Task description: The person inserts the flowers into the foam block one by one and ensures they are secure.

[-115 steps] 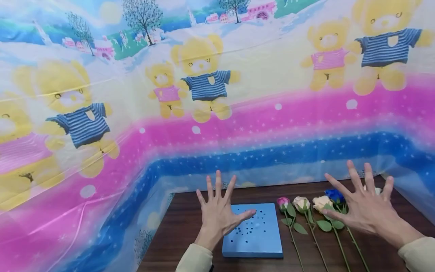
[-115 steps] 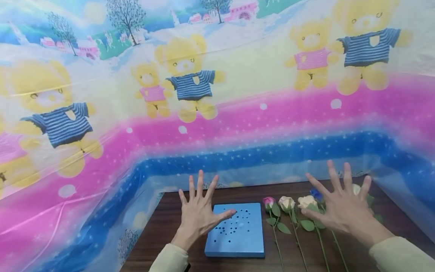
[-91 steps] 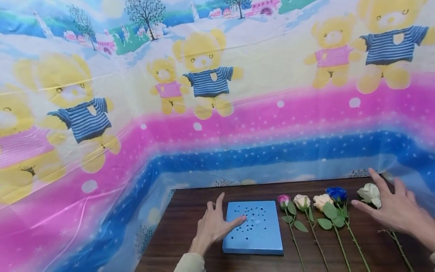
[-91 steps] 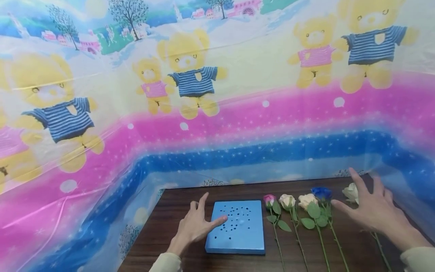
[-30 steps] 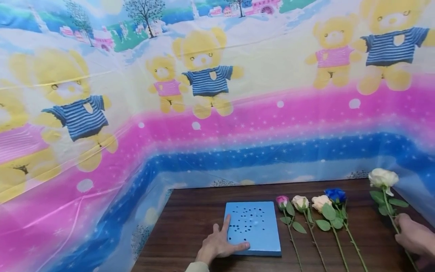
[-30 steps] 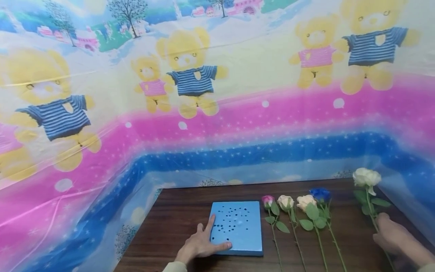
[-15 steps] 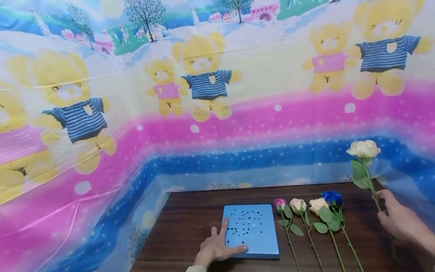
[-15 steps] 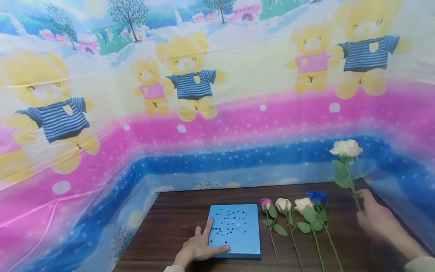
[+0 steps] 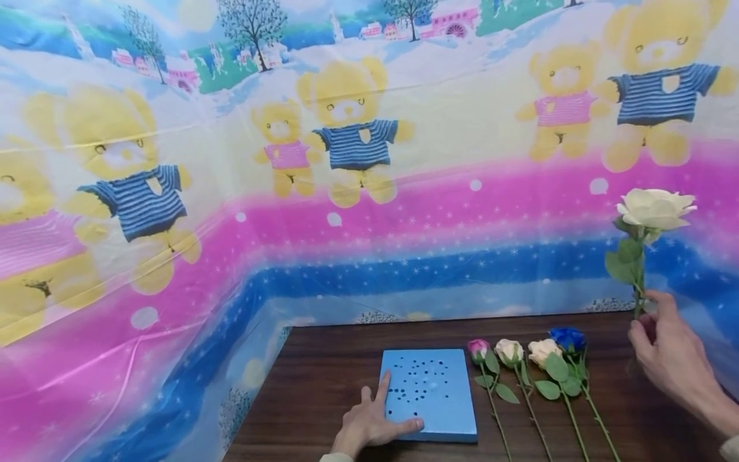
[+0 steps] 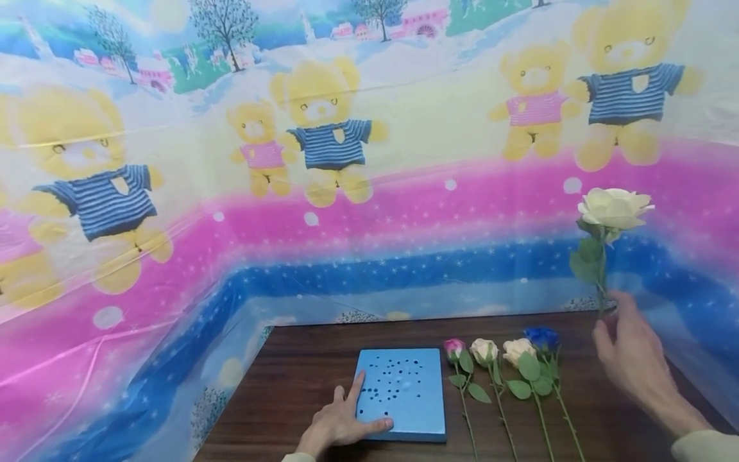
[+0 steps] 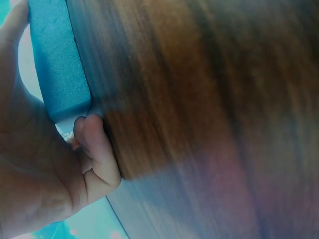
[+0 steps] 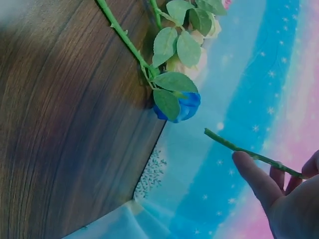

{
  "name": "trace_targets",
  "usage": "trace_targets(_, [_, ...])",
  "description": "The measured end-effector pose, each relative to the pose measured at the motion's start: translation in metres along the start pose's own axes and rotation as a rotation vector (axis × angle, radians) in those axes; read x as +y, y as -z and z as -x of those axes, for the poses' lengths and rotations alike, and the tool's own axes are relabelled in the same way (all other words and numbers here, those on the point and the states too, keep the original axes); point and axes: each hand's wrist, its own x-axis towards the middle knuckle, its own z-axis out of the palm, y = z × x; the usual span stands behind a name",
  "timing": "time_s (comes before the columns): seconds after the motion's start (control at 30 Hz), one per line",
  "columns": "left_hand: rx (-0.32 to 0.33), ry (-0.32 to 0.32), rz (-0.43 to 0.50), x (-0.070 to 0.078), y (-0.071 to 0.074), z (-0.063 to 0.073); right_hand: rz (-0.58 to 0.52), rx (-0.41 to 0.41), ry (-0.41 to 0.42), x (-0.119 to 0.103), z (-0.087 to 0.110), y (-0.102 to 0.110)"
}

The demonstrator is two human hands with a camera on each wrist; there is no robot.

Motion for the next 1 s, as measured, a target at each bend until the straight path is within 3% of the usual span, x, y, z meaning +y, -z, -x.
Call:
trace_targets(0.3, [0.006,0.002,-0.007,0.001,0.001,0.0,-0.079,0.013,0.054,-0.015,-0.006,-0.017])
trace_targets(0.63, [0.005,0.013,-0.017,-0.001,-0.003,0.0,-0.184,0.031,0.189,-0.069,-0.015,-0.065])
trace_targets(1.0, [0.028,0.014,-0.044,0.001,-0.003,-0.001,-0.268,-0.02,0.242,-0.116,-0.02,-0.112])
